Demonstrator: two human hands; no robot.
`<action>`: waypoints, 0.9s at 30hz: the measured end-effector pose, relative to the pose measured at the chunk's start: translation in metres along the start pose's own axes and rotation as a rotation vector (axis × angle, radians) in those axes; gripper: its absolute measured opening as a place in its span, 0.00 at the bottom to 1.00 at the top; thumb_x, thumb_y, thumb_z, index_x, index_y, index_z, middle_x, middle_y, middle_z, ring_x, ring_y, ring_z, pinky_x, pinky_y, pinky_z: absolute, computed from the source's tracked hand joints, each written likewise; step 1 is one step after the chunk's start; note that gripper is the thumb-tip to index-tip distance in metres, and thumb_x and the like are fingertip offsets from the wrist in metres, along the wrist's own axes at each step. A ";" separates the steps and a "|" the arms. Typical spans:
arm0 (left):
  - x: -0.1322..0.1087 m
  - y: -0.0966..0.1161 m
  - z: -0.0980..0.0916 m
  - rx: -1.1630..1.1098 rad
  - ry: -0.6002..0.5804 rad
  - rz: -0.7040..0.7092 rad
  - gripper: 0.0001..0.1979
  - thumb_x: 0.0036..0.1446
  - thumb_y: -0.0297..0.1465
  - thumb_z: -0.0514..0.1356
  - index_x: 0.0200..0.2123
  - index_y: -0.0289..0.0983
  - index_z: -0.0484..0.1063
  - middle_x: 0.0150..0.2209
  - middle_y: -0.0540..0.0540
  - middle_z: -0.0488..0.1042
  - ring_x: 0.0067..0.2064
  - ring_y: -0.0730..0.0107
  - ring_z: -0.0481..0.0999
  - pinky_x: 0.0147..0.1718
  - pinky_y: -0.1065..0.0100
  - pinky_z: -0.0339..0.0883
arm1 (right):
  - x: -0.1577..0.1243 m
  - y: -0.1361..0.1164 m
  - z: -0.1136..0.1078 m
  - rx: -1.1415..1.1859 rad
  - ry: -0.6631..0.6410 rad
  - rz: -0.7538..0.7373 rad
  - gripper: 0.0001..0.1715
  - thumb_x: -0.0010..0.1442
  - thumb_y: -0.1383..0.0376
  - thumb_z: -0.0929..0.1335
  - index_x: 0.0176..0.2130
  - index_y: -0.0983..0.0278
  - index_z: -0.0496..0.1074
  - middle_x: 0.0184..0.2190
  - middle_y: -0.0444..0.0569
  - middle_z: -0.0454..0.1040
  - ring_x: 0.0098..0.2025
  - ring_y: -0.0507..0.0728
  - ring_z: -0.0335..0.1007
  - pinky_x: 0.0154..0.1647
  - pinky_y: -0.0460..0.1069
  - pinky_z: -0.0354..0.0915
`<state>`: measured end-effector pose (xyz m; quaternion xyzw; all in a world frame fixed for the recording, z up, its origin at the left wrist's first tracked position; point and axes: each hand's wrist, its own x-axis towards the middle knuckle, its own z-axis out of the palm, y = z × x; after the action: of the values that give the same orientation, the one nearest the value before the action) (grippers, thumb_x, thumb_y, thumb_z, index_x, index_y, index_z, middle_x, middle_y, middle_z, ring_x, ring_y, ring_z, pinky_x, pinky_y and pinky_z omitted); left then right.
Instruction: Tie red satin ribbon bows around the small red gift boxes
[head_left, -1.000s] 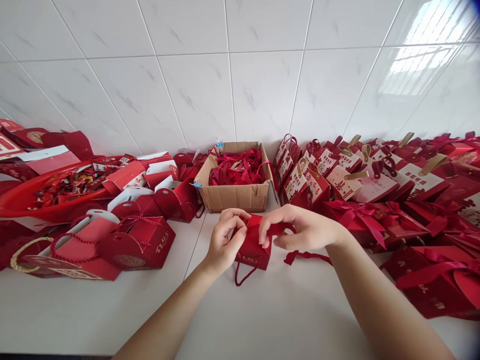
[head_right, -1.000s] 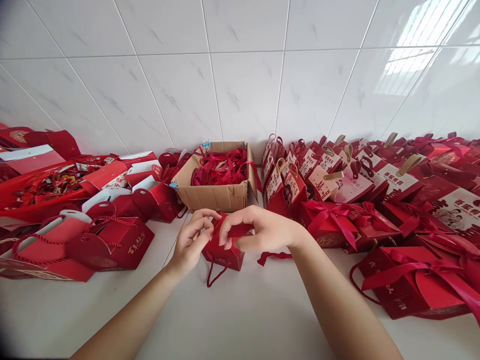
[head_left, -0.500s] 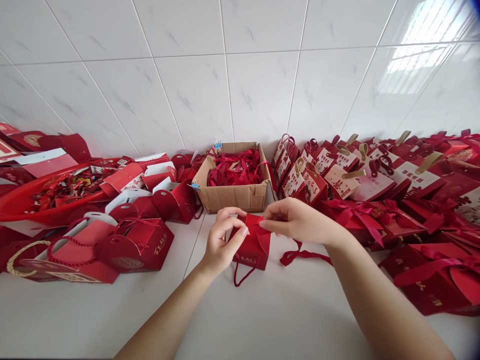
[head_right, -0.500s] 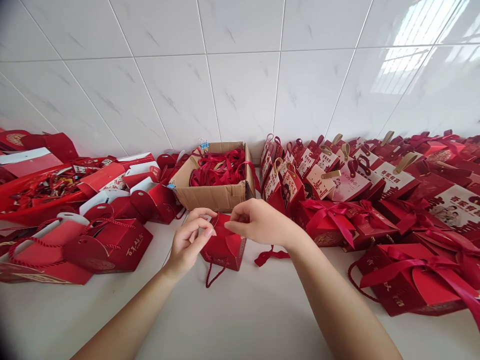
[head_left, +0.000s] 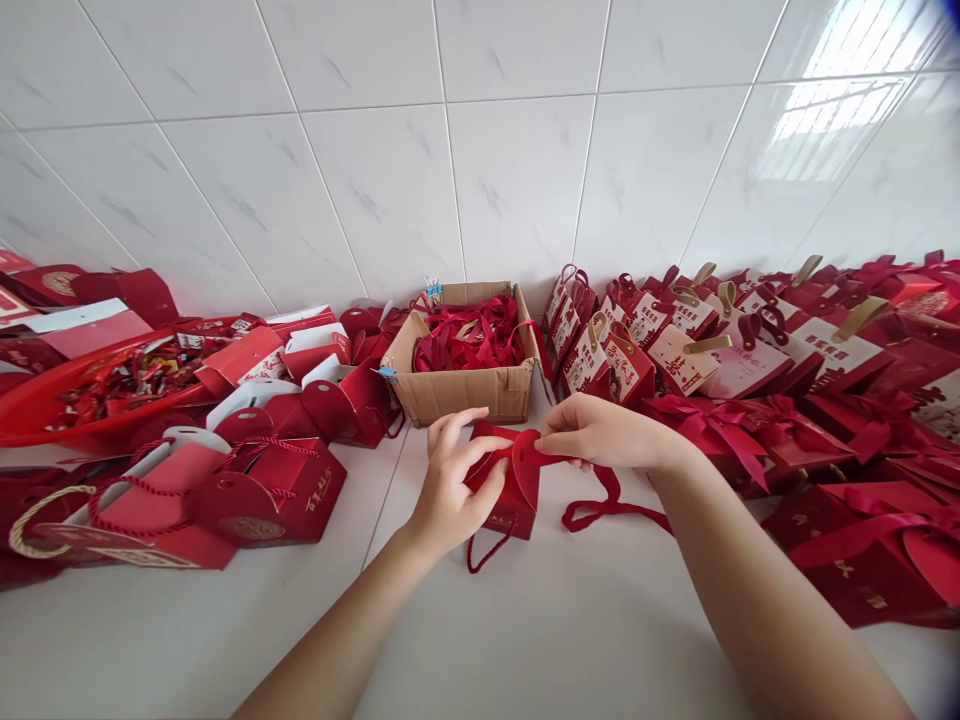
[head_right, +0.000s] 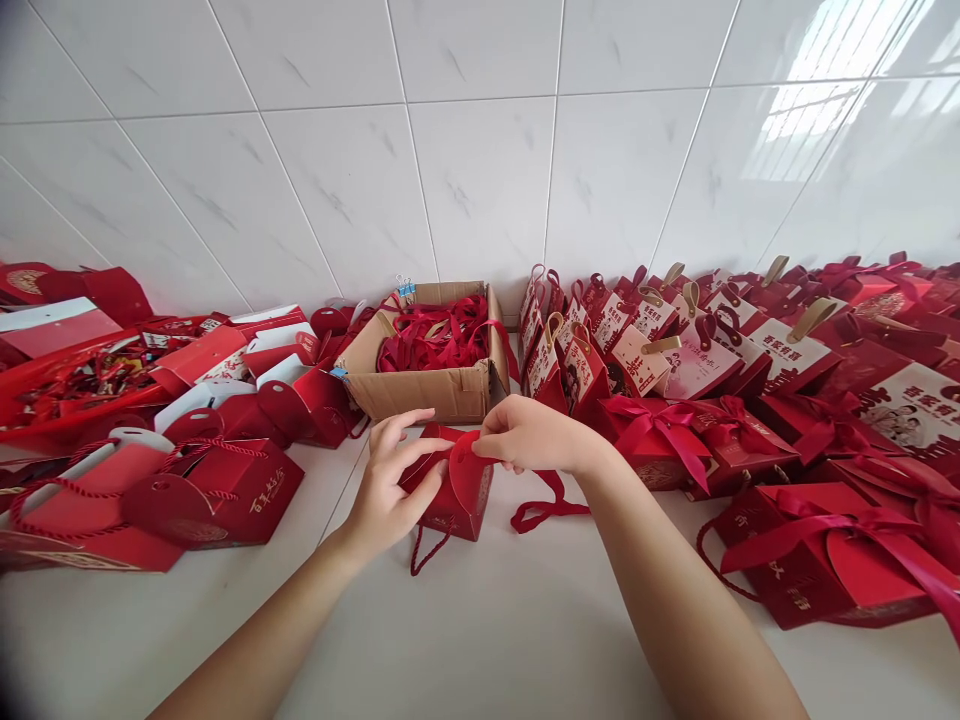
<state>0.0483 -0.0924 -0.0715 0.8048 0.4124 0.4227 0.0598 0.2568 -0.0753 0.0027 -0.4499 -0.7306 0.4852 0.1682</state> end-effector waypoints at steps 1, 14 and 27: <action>0.000 0.000 0.000 0.004 -0.002 0.002 0.10 0.55 0.27 0.57 0.40 0.42 0.73 0.54 0.45 0.63 0.56 0.57 0.59 0.53 0.54 0.57 | 0.002 0.001 0.001 0.002 -0.003 -0.004 0.13 0.52 0.62 0.64 0.20 0.65 0.63 0.18 0.42 0.62 0.20 0.48 0.55 0.22 0.45 0.54; -0.002 0.002 0.001 -0.007 -0.018 -0.021 0.06 0.55 0.25 0.56 0.35 0.41 0.71 0.53 0.45 0.63 0.56 0.60 0.58 0.55 0.55 0.56 | 0.007 -0.002 0.013 -0.071 0.034 0.001 0.13 0.52 0.61 0.64 0.21 0.64 0.64 0.18 0.41 0.64 0.21 0.48 0.57 0.21 0.44 0.55; -0.002 0.002 0.004 -0.099 -0.036 -0.083 0.07 0.55 0.25 0.56 0.36 0.41 0.72 0.53 0.45 0.64 0.56 0.60 0.59 0.55 0.55 0.58 | 0.011 0.001 0.017 -0.143 0.041 -0.035 0.12 0.54 0.61 0.63 0.23 0.63 0.64 0.20 0.41 0.65 0.22 0.49 0.58 0.22 0.45 0.56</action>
<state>0.0520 -0.0944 -0.0742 0.7906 0.4227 0.4252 0.1247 0.2396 -0.0752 -0.0088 -0.4577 -0.7676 0.4196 0.1589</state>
